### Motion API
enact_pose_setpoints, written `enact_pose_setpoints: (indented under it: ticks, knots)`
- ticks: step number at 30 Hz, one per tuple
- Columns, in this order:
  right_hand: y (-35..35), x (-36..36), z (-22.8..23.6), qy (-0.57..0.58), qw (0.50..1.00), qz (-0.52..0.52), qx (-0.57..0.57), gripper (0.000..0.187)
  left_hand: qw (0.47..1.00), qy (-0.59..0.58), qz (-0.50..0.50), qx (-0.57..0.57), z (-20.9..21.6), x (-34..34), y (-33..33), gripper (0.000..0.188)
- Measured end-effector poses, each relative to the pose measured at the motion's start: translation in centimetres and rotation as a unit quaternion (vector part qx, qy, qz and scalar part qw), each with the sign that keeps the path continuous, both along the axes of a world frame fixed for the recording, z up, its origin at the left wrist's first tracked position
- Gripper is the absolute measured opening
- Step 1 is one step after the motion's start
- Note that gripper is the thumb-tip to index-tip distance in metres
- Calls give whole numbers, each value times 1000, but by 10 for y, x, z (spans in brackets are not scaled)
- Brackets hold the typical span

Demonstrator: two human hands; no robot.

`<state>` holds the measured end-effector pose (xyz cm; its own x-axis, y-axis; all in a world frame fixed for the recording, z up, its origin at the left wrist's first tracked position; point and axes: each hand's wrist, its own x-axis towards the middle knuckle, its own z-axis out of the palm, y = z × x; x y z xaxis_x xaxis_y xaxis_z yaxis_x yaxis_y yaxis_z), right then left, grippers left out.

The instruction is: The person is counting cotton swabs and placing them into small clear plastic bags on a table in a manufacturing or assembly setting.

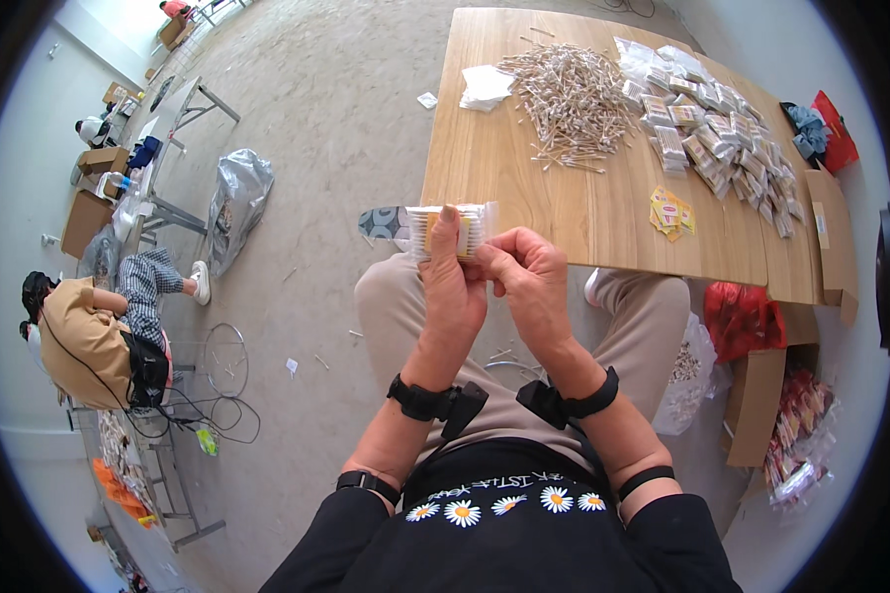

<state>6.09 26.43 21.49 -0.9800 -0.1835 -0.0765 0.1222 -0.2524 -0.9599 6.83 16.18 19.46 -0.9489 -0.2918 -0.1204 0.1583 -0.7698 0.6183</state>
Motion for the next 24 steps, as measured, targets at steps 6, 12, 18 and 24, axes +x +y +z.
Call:
enact_pose_setpoints:
  ticks: [6,12,18,24]
  knots:
    - [18,-13,-3,71,993,-1,91,7,999,-4,-27,-15,-25,4,-24,35]
    - [45,-29,7,339,894,76,284,6,901,57,-18,-430,15,7,-50,58]
    - [45,-31,13,422,819,134,365,9,796,82,-85,-594,36,8,-47,41]
    - [46,-32,14,434,804,145,381,7,743,100,-85,-656,34,7,-44,34]
